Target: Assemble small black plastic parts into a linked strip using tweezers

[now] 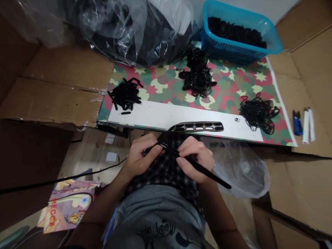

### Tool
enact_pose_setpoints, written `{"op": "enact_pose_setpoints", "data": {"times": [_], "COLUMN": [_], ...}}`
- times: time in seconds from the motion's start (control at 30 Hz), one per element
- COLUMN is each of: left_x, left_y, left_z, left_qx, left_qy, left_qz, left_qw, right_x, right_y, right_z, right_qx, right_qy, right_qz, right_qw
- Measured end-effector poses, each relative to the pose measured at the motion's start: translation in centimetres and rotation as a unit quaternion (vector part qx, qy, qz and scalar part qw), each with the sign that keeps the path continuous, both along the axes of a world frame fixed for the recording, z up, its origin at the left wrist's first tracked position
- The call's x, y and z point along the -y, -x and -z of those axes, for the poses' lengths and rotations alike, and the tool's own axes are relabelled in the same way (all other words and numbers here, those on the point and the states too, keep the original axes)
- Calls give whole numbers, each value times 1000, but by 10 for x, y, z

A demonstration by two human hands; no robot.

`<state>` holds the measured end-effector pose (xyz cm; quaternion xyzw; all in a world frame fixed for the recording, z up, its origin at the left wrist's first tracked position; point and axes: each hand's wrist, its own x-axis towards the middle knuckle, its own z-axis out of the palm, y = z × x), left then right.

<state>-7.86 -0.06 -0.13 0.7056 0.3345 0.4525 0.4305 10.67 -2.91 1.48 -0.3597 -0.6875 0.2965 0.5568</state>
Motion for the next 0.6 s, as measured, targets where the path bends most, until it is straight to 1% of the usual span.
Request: {"op": "enact_pose_setpoints", "data": {"times": [0.13, 0.27, 0.33, 0.4, 0.47, 0.5, 0.6], "left_x": [-2, -5, -8, -9, -8, -8, -4], "left_y": [0, 1, 2, 2, 0, -1, -5], "left_z": [1, 0, -1, -1, -1, -1, 2], "left_qx": [-2, 2, 3, 12, 35, 54, 105], "left_qy": [-13, -17, -12, 4, 43, 68, 137], "left_qz": [10, 37, 53, 70, 84, 90, 102], "left_qw": [1000, 999, 999, 997, 995, 992, 980], "right_x": [1, 0, -2, -6, -11, -14, -20], "right_y": [-2, -10, -14, -14, -10, -7, 4], "right_z": [2, 3, 4, 7, 12, 15, 22], "right_qx": [-3, -13, -36, -92, -186, -239, -370], "right_qy": [25, 73, 114, 150, 175, 187, 238], "right_qz": [-5, -53, -75, -87, -99, -107, -130], "right_qw": [1000, 996, 990, 981, 962, 947, 889]}}
